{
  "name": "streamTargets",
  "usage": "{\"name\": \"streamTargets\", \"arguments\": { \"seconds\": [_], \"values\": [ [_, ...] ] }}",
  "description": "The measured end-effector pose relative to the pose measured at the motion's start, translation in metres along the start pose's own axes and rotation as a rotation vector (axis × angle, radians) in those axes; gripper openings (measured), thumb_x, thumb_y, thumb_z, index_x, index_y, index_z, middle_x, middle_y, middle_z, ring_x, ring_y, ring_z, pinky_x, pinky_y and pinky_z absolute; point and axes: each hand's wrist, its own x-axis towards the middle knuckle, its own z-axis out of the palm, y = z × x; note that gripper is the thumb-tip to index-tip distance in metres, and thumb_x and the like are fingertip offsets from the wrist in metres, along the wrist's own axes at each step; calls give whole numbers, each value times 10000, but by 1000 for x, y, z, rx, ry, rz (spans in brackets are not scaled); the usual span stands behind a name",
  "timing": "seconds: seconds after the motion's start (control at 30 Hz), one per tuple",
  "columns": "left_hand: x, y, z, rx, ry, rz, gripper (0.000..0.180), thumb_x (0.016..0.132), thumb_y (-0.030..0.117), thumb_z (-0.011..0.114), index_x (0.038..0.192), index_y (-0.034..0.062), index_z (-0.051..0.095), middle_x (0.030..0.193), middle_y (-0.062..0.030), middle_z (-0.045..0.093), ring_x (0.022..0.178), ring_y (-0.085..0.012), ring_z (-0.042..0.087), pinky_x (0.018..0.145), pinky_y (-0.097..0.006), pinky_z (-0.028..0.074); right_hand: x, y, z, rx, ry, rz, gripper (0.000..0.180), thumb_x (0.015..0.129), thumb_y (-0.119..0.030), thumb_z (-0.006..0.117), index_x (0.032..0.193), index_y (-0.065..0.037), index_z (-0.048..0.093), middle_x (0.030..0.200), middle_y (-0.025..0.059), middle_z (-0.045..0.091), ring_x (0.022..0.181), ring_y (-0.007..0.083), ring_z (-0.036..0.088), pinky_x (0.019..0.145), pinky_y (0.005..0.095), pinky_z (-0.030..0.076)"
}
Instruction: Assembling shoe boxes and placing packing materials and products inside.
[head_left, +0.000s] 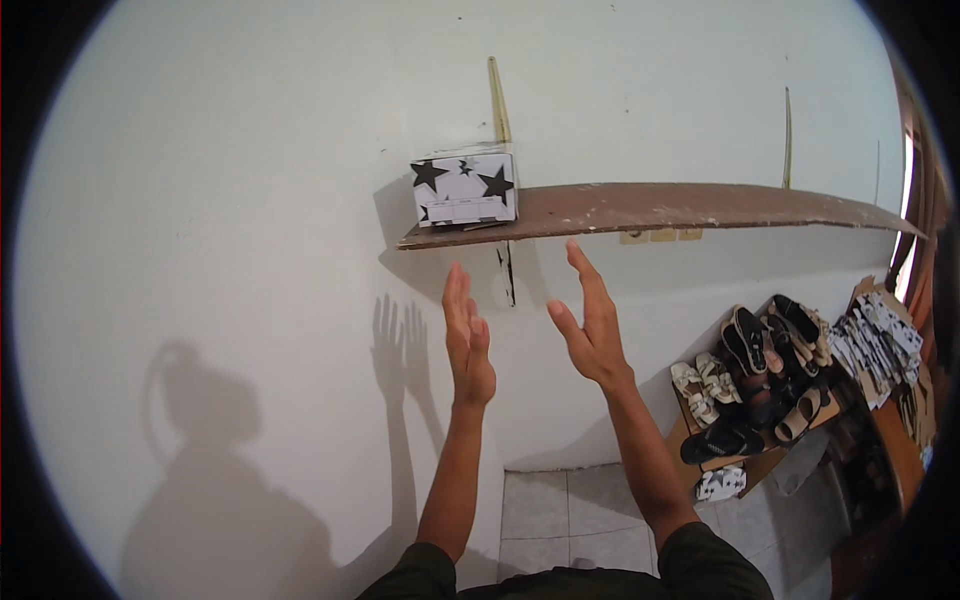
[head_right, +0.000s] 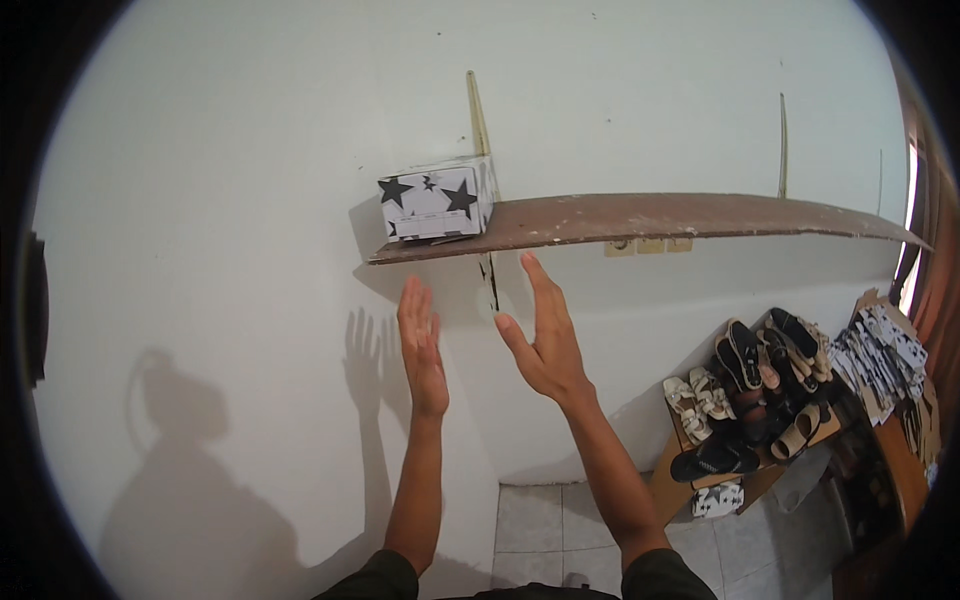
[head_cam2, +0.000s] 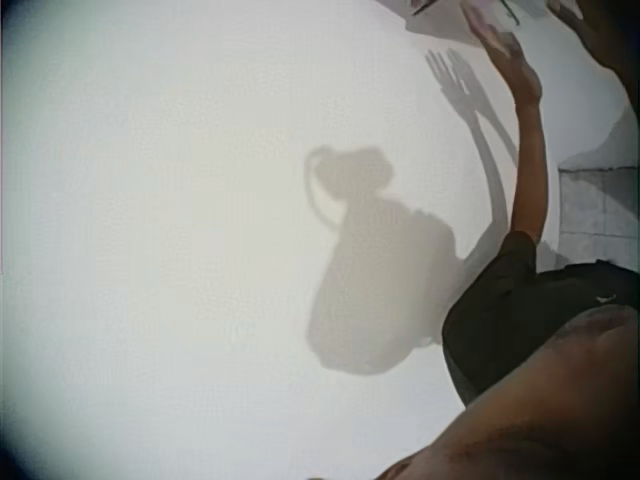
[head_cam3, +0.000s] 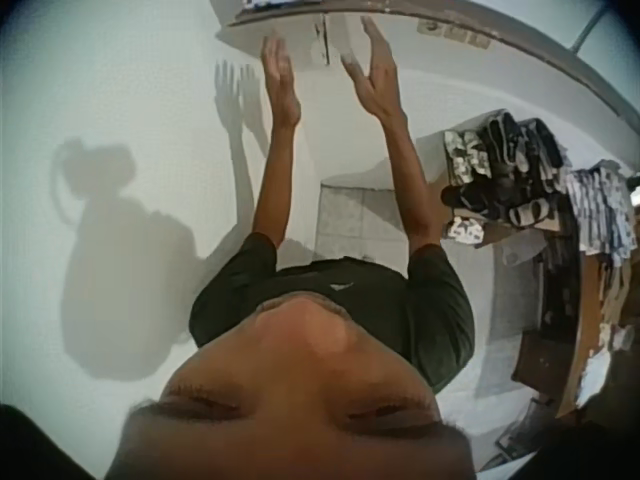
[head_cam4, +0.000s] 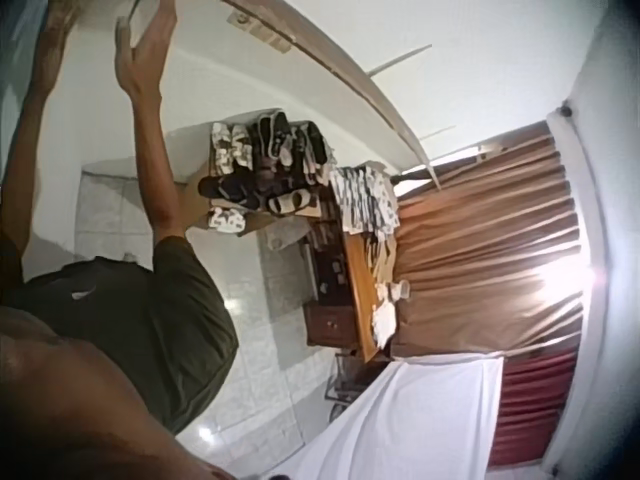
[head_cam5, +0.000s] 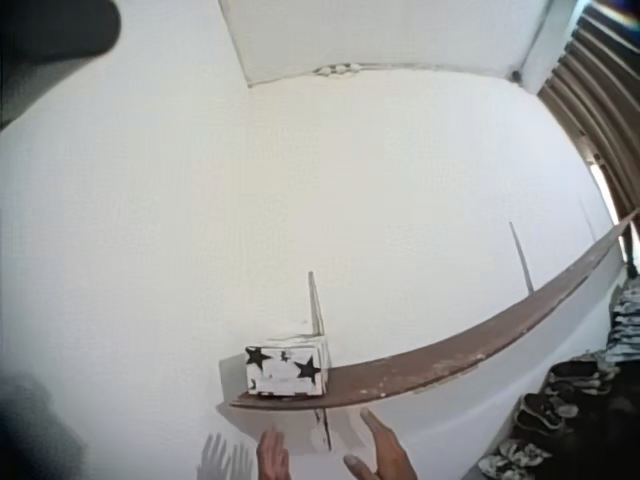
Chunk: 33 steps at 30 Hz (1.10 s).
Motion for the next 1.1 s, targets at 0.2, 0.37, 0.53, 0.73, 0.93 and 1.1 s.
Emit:
{"name": "streamTargets", "arguments": {
  "seconds": [0.2,0.37,0.53,0.73,0.93,1.1],
  "values": [
    [-72,26,54,-457,-154,-411,986,913,751,427,1608,121,122,1664,-142,150,1535,-322,157,1209,-546,120,-62,0,-75,227,-28,244,744,963,-298,589,1556,11,264,1574,221,352,1435,362,377,1178,478,282],
    [-122,58,127,-512,-330,-585,1044,875,797,432,1604,111,135,1661,-140,159,1527,-315,179,1202,-534,132,-124,-4,-170,163,82,406,749,962,-335,581,1561,-9,274,1570,196,370,1429,345,396,1174,492,293],
    [-178,103,209,-612,-426,-672,1009,890,766,450,1598,109,157,1644,-128,214,1513,-302,216,1184,-552,169,-201,-15,-274,135,178,538,752,967,-345,588,1558,1,278,1547,192,409,1415,310,412,1173,462,292],
    [-233,189,323,-789,-614,-856,1008,873,784,448,1599,138,178,1646,-121,218,1518,-296,209,1196,-572,131,-277,-77,-421,-38,347,770,705,988,-334,562,1569,-54,277,1546,175,410,1410,306,424,1162,457,305],
    [-276,268,459,-935,-789,-898,930,922,735,429,1597,143,189,1642,-106,232,1511,-281,240,1202,-553,145,-321,-126,-560,-279,505,871,708,987,-372,549,1564,-63,281,1529,195,425,1398,323,437,1156,469,331],
    [-309,300,562,-1021,-903,-938,861,953,672,425,1580,116,225,1628,-124,251,1507,-285,249,1198,-538,172,-345,-130,-649,-437,609,924,708,983,-397,545,1558,-68,296,1509,203,444,1384,325,454,1149,458,351]
  ]
}}
